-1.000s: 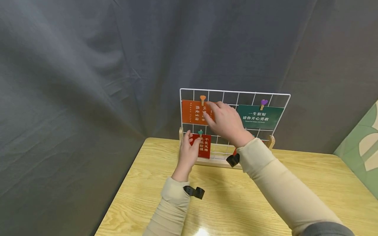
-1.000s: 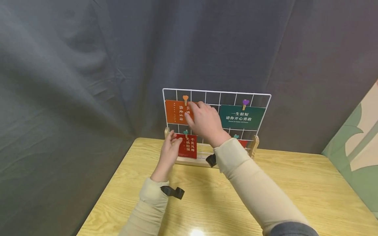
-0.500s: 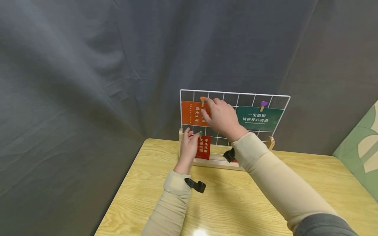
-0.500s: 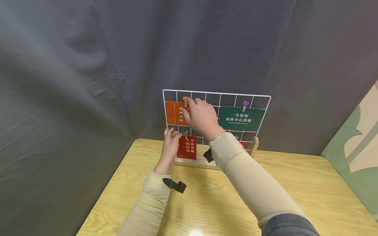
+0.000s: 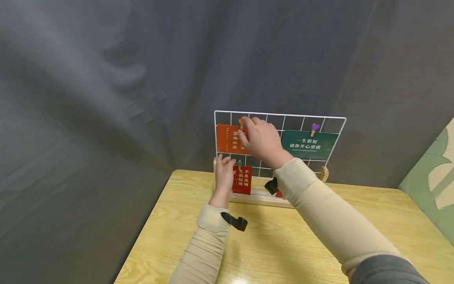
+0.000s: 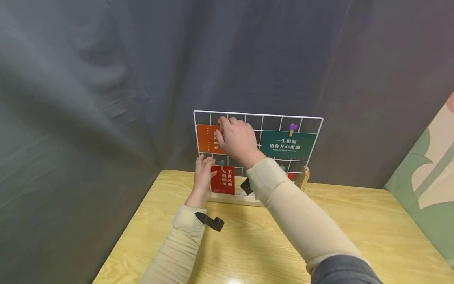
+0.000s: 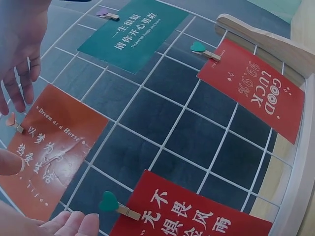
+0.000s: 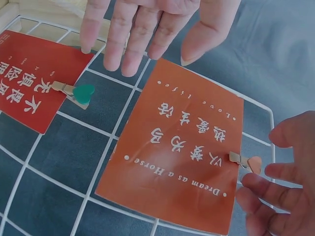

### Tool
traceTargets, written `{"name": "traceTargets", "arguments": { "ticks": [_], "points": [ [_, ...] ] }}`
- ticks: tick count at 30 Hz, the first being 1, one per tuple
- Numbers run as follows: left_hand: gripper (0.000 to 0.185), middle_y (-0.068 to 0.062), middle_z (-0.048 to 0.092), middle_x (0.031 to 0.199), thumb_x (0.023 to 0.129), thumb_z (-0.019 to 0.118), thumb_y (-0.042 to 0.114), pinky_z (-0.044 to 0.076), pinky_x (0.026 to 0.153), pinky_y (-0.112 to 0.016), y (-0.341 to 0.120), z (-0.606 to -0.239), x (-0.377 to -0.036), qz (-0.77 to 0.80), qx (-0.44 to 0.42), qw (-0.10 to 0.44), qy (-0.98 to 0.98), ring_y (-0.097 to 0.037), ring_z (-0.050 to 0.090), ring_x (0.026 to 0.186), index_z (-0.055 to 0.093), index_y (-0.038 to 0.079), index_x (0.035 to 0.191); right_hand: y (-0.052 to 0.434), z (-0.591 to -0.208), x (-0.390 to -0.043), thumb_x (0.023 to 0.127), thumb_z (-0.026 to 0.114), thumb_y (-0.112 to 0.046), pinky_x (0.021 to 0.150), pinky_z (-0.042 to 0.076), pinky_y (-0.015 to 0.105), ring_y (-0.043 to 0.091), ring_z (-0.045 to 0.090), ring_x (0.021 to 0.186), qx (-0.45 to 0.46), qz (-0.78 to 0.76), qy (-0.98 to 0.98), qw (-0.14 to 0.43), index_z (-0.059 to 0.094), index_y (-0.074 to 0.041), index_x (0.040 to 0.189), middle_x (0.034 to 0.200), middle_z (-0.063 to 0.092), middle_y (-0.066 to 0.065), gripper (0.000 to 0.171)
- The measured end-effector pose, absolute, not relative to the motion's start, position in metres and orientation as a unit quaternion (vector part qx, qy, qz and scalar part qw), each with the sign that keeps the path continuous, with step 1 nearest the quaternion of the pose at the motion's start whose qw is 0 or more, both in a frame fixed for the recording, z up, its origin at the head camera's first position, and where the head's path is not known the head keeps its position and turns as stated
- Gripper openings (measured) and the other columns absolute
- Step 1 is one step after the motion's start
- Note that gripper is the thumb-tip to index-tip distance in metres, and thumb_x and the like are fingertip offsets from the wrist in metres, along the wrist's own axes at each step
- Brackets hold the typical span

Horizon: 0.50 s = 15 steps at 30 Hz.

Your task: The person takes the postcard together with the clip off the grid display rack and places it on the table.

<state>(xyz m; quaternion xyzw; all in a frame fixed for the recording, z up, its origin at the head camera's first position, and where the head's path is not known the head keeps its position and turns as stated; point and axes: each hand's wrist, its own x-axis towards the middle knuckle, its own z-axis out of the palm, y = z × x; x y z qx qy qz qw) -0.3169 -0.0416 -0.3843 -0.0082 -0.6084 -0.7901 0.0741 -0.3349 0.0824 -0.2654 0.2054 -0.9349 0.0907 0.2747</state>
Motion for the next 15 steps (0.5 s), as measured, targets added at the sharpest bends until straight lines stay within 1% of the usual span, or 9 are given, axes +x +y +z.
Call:
{"name": "traceTargets", "arguments": {
  "ticks": [4,10,15],
  "points": [
    [0.070,-0.017,0.038,0.153,0.107,0.052,0.020,0.036,0.114,-0.052,-0.039,-0.383,-0.320,-0.798,-0.011,0.077,-0.598,-0.039,0.045,0.136,0.014,0.007,0.164,0.080,-0.262,-0.335,0.105,0.056,-0.029,0.085,0.054,0.050,0.035,0.065,0.101,0.202,0.082,-0.935,0.279,0.057,-0.001,0.141,0.121,0.067,0.018,0.045],
    [0.069,-0.018,0.039,0.153,0.106,0.052,0.017,0.039,0.112,-0.049,-0.038,-0.378,-0.323,-0.809,-0.014,0.087,-0.581,-0.036,0.045,0.135,0.015,0.005,0.164,0.076,-0.258,-0.338,0.106,0.055,-0.030,0.087,0.052,0.050,0.036,0.065,0.105,0.182,0.069,-0.941,0.278,0.057,-0.002,0.142,0.124,0.066,0.017,0.046],
    [0.073,-0.021,0.038,0.155,0.105,0.051,0.015,0.040,0.111,-0.049,-0.041,-0.379,-0.324,-0.839,-0.016,0.086,-0.537,-0.039,0.044,0.136,0.010,0.003,0.164,0.071,-0.259,-0.341,0.105,0.055,-0.030,0.094,0.051,0.050,0.035,0.065,0.111,0.169,0.073,-0.949,0.257,0.057,-0.003,0.144,0.127,0.066,0.017,0.047]
  ]
}}
